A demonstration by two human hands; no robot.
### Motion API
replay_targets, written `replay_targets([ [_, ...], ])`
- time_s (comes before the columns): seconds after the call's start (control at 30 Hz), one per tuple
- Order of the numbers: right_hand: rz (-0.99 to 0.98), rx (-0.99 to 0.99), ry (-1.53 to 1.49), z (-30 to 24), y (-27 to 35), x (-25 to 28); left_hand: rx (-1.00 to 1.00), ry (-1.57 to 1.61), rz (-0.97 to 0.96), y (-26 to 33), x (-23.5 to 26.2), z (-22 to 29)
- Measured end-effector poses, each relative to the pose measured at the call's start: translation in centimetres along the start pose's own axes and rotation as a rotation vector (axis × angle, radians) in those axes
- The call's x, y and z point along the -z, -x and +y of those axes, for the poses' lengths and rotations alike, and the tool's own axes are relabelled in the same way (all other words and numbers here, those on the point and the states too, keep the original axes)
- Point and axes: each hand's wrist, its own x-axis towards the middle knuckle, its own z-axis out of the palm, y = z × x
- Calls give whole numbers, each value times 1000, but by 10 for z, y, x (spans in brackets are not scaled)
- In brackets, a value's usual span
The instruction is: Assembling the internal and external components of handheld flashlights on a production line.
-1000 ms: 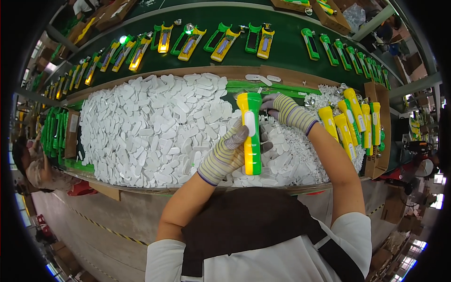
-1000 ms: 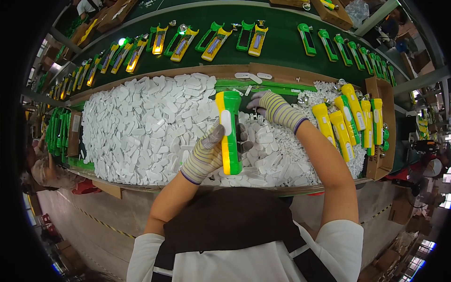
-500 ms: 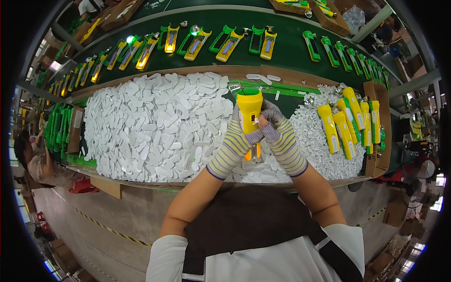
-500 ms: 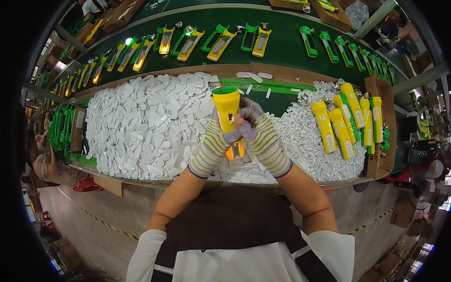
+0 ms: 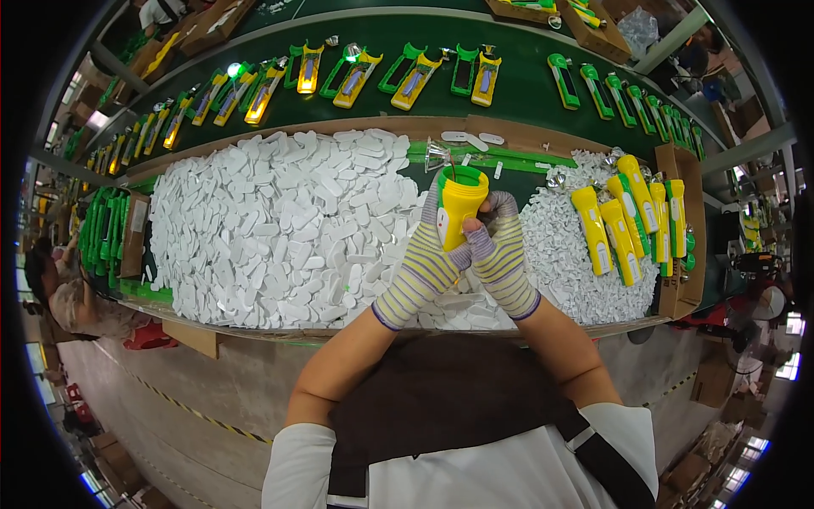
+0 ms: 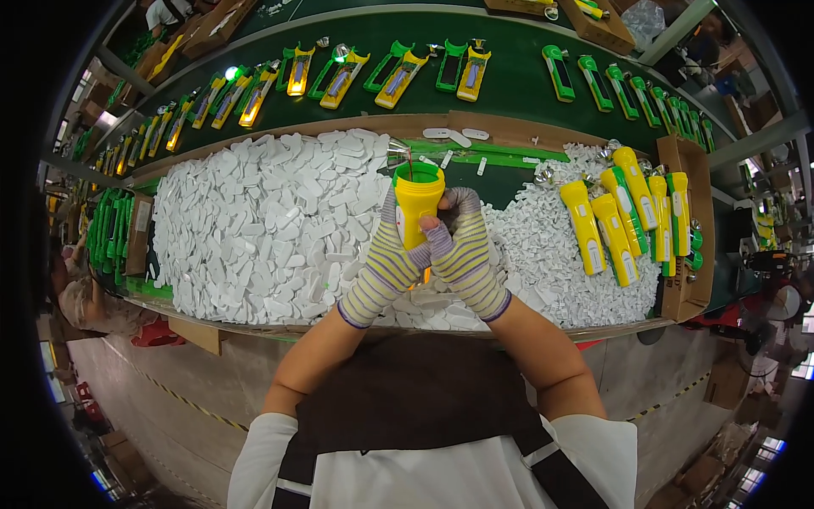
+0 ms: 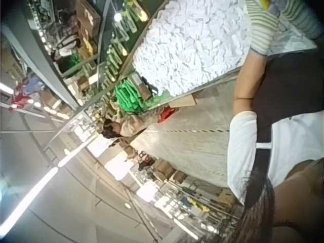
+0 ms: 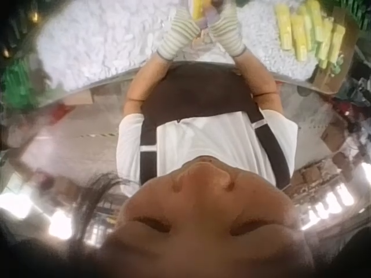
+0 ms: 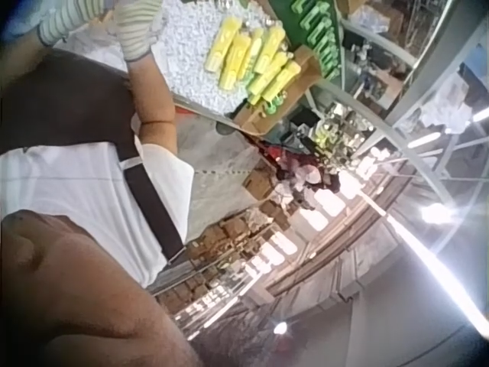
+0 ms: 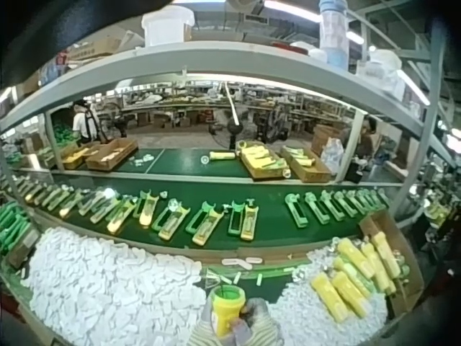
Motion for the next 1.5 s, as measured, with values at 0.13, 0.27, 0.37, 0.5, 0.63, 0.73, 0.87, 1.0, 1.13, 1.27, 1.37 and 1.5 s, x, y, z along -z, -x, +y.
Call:
replay_targets([
  [0.13, 39, 2, 0, 4, -3, 2, 30, 30, 12, -7, 0, -5],
  [0.27, 43, -36, 48, 2, -16, 15, 23, 75, 24, -27, -9, 0],
  [0.37, 143, -5, -161, 8, -42, 27, 226, 214, 6, -63, -12, -7],
  [0.5, -149, -613, -306, -11, -102, 63, 165, 119, -39, -173, 0, -23],
  [0.63, -40, -415, -93, 8, -223, 114, 93, -652, 81, -309, 31, -90],
  [0.73, 201, -147, 1235, 35, -304, 173, -190, -1481, 108, -322, -25, -95],
  [0.87, 14, -188, 1856, 51, -326, 169, 129, -1438, 211, -350, -18, -117],
  [1.0, 174, 204, 1442, 56, -314, 177, -181, -1271, 189, -321, -20, -79],
  [1.13, 163, -264, 227, -5, -248, 114, -533, -1021, 29, -244, -19, -31],
  [1.27, -81, -357, 253, -74, -161, 83, 11, 403, 519, -155, 0, 15],
  [1.37, -316, -479, 121, -87, -108, 46, 299, 726, 215, -88, 11, -46],
  [1.5, -518, -511, 956, -83, -77, 18, 552, 1479, -136, 0, -12, -42],
])
